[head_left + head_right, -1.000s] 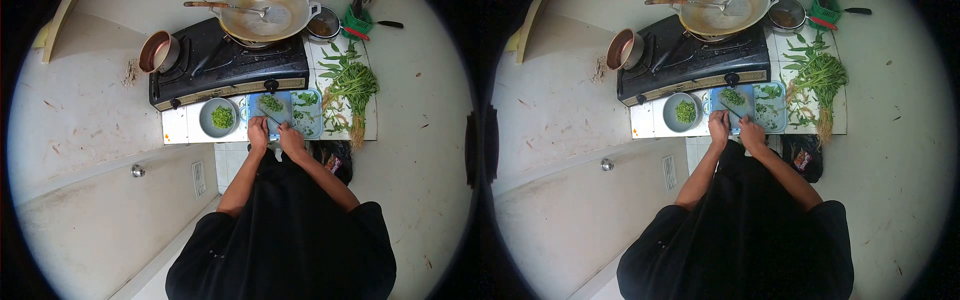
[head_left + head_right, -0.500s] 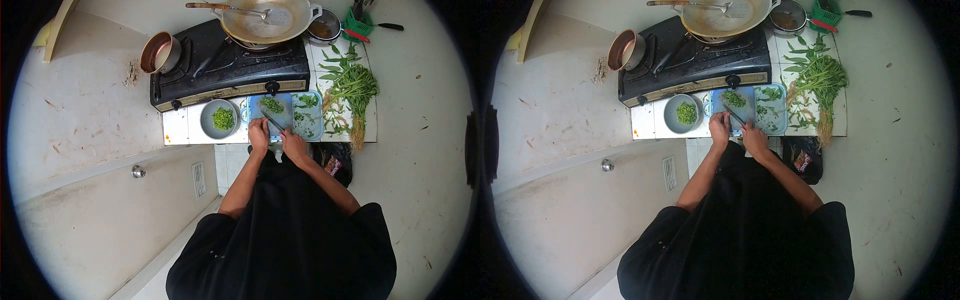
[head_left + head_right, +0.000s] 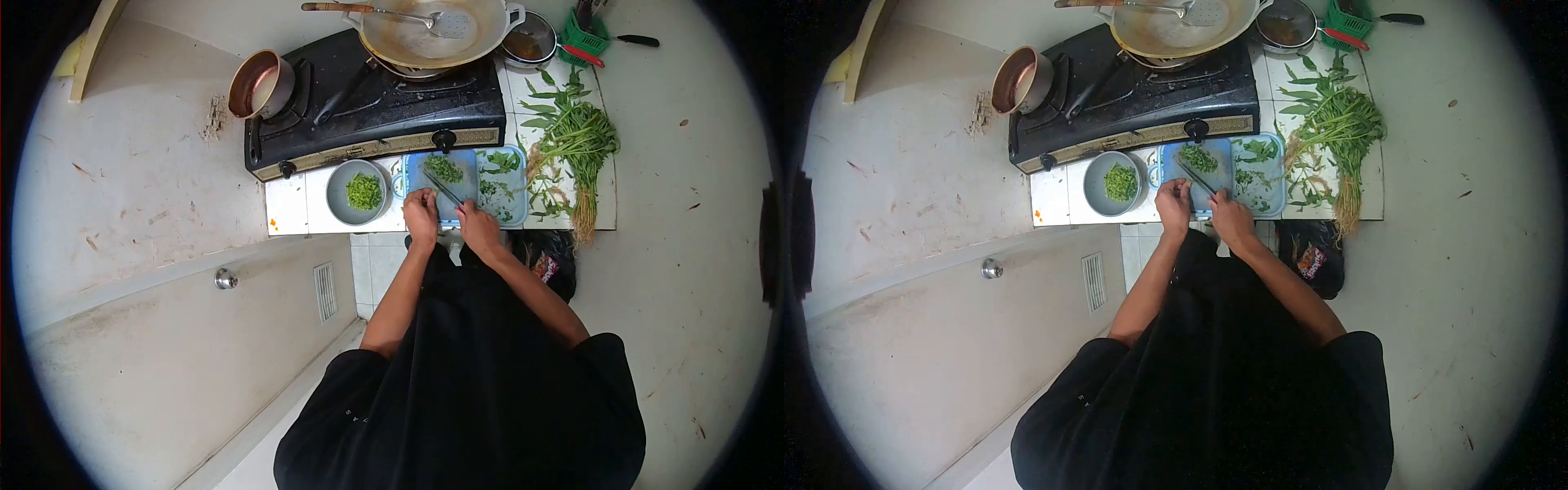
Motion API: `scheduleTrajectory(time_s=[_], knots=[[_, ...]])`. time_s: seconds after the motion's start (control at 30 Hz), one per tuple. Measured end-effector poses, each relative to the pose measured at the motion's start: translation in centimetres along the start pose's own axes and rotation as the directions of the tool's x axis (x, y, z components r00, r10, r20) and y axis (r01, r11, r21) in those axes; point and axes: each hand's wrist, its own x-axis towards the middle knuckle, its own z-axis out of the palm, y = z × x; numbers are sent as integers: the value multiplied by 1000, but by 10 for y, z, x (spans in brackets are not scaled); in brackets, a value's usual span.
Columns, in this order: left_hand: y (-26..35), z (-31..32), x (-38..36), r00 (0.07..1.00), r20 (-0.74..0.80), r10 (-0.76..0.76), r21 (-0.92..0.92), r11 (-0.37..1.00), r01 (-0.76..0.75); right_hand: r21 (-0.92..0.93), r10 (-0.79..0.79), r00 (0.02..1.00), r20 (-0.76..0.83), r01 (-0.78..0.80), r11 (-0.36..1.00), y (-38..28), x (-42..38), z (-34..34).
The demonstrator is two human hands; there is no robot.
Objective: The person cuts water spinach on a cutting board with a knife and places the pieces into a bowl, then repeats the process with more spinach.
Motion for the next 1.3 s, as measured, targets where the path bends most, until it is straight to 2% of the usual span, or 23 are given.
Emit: scheduleTrajectory(time_s=[0.03, 0.1, 0.13, 0.2, 0.43, 0.53, 0.63, 0.8, 0.93, 1.0, 1.2, 1.3], knots=[[-2, 1, -2, 1000, 0, -3, -1, 1000, 3, -2, 1, 1000, 3, -1, 1000, 0, -5, -1], [-4, -1, -1, 990, 16, 138, 77, 987, -139, -39, 9, 999, 43, -7, 999, -2, -13, -2], [-3, -2, -2, 990, 16, 139, 78, 987, -140, -39, 9, 999, 42, -7, 999, -3, -14, -2], [-1, -4, -3, 969, 16, 247, 126, 961, -247, -46, -5, 1000, 12, 6, 999, -2, -16, -2], [2, -5, -4, 970, 44, 240, 145, 959, -243, -80, 53, 998, -24, -55, 995, -8, 7, 17], [2, -7, -4, 959, 50, 280, 167, 944, -284, -53, 58, 998, 20, -56, 997, -10, 14, 14], [-1, -8, -4, 964, 52, 259, 147, 953, -264, 41, 34, 998, -44, -33, 999, -8, 3, 10], [-1, -6, -4, 991, 48, 124, 109, 986, -129, 39, 47, 997, 53, -49, 998, -8, -12, 8], [-5, -5, -3, 988, 38, 148, 103, 983, -151, 26, 26, 999, 43, -27, 999, -2, -11, 16], [-5, -5, -3, 983, 47, 177, 116, 977, -181, -47, 11, 999, -33, -13, 999, -2, -6, 22], [-6, -6, -1, 976, 64, 210, 143, 966, -217, -19, 14, 1000, 0, -14, 1000, -6, 6, 15], [-9, -4, -2, 986, 35, 161, 89, 982, -164, -4, -2, 999, 38, 3, 1000, -8, -5, 5]])
